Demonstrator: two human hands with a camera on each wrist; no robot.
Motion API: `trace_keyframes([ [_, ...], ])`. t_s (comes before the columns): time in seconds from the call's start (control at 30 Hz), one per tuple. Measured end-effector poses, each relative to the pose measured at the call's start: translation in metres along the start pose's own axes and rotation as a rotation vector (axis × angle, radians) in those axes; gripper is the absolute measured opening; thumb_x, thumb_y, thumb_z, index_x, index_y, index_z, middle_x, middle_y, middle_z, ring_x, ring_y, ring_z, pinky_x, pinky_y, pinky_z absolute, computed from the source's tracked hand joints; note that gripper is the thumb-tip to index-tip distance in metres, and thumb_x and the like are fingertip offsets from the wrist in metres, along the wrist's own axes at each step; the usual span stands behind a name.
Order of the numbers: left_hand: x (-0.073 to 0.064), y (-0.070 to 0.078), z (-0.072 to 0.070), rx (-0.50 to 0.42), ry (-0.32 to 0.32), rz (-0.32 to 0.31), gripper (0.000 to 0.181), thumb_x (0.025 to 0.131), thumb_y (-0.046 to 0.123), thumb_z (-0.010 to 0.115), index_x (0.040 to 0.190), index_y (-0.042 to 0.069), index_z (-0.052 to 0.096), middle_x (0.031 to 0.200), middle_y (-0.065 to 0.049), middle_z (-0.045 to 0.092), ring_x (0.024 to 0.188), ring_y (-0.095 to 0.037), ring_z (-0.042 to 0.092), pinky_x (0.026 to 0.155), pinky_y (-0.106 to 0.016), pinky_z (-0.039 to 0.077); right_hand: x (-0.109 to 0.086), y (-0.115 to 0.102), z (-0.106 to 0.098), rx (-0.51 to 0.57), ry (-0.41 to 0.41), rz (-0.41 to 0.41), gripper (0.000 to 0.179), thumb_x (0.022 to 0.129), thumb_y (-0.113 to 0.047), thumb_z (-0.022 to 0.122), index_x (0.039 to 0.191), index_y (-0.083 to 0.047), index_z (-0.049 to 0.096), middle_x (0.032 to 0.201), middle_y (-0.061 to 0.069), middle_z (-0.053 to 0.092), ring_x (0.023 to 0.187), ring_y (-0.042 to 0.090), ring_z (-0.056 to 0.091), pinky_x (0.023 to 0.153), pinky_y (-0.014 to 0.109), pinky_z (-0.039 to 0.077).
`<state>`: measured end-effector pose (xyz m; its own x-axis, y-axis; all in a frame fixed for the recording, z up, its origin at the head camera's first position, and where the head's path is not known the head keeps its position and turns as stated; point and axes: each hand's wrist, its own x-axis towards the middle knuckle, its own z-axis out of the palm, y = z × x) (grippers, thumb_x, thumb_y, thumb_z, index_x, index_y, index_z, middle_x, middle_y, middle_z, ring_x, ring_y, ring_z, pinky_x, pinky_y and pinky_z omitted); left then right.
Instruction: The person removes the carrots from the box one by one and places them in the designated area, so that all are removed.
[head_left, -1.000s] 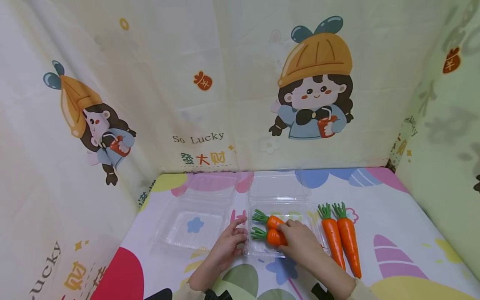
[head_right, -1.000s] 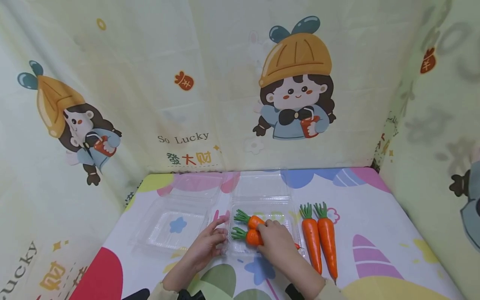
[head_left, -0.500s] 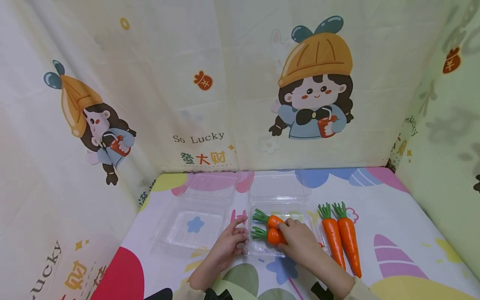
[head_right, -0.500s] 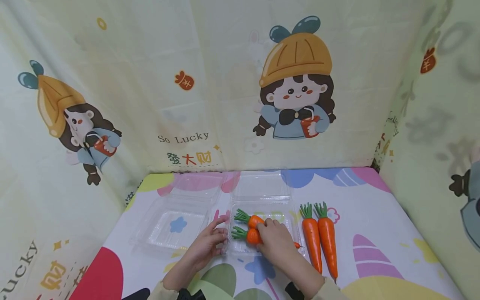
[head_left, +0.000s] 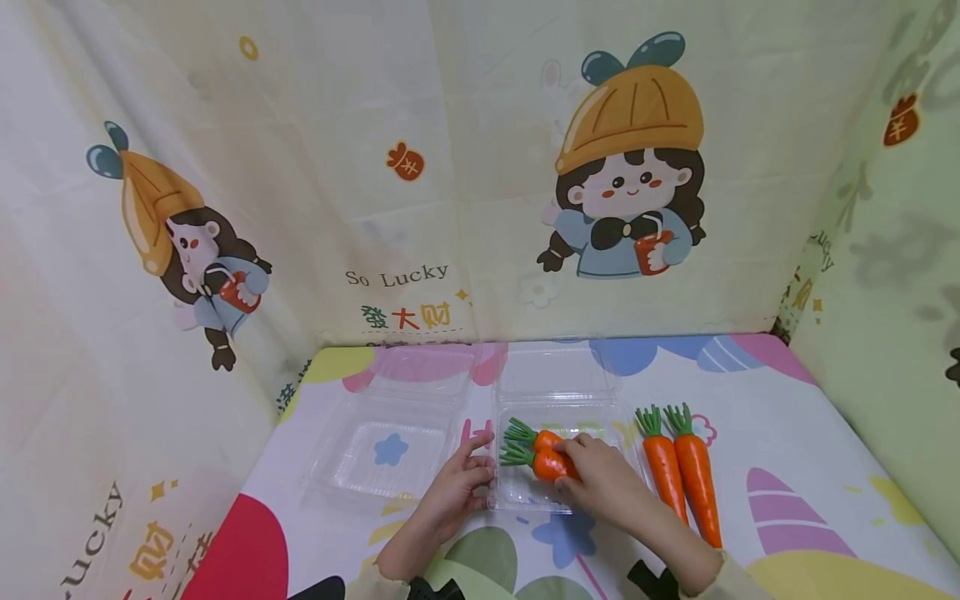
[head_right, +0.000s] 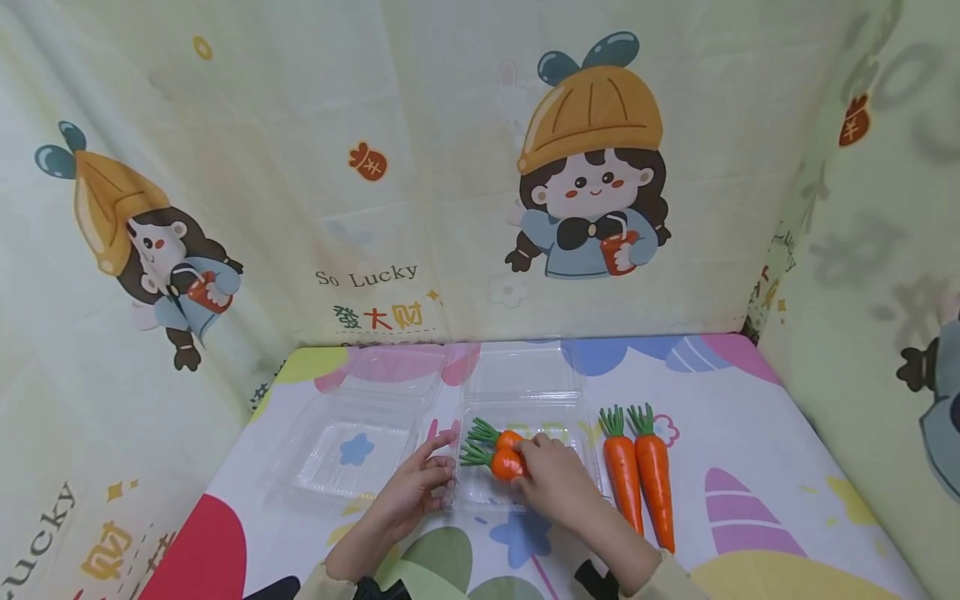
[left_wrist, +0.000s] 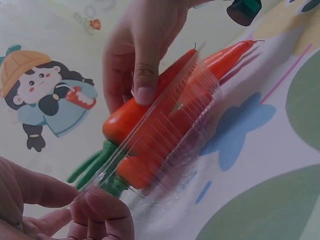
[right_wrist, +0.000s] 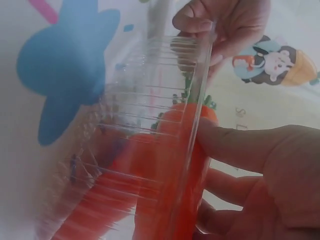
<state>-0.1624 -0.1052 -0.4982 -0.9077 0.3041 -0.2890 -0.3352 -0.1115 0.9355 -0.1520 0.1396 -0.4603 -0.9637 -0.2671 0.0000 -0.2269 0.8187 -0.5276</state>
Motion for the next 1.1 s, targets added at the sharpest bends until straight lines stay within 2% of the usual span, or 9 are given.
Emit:
trace_keyframes([
  [0.33,0.0,-0.001,-0.001,-0.005,0.001,-0.003,0.062,0.098,0.001,0.055,0.156,0.005,0.033,0.096,0.0,0.052,0.081,-0.013,0.054,0.062,-0.023,0.05,-0.001,-0.002,-0.012,0.143,0.032,0.027,0.044,0.087,-0.017,0.082,0.127,-0.006,0.068,0.119,0.011,0.067,0.102,0.024,0.065,0.095,0.052,0.057],
  [0.57,0.0,-0.001,0.0,-0.005,0.001,0.003,0.062,0.097,0.0,0.054,0.156,0.004,0.033,0.096,0.002,0.051,0.08,-0.012,0.053,0.061,-0.023,0.048,0.001,-0.001,-0.02,0.198,0.085,0.0,0.051,0.092,-0.011,0.077,0.138,-0.016,0.057,0.112,0.008,0.066,0.094,0.02,0.064,0.084,0.044,0.061],
  [0.73,0.0,0.0,0.0,-0.003,0.007,-0.005,0.062,0.098,-0.001,0.053,0.156,0.006,0.033,0.096,0.002,0.051,0.081,-0.012,0.053,0.06,-0.022,0.047,0.004,0.003,-0.025,0.243,0.116,-0.014,0.057,0.095,-0.011,0.073,0.147,-0.022,0.049,0.12,0.011,0.067,0.099,0.022,0.066,0.079,0.04,0.062],
  [0.93,0.0,0.0,0.0,-0.008,0.007,-0.007,0.061,0.098,-0.001,0.053,0.156,0.006,0.034,0.096,0.001,0.051,0.081,-0.012,0.054,0.06,-0.022,0.046,0.007,0.007,-0.03,0.36,0.11,0.04,0.054,0.1,-0.014,0.067,0.149,-0.017,0.044,0.124,0.017,0.068,0.099,0.025,0.069,0.078,0.039,0.063],
  [1.1,-0.001,0.0,-0.001,-0.006,0.004,-0.008,0.061,0.099,0.001,0.054,0.156,0.006,0.034,0.096,0.001,0.052,0.08,-0.012,0.054,0.06,-0.022,0.047,0.007,0.01,-0.032,0.494,0.081,0.094,0.053,0.099,-0.017,0.069,0.146,-0.015,0.046,0.118,0.017,0.07,0.093,0.023,0.07,0.072,0.036,0.064],
])
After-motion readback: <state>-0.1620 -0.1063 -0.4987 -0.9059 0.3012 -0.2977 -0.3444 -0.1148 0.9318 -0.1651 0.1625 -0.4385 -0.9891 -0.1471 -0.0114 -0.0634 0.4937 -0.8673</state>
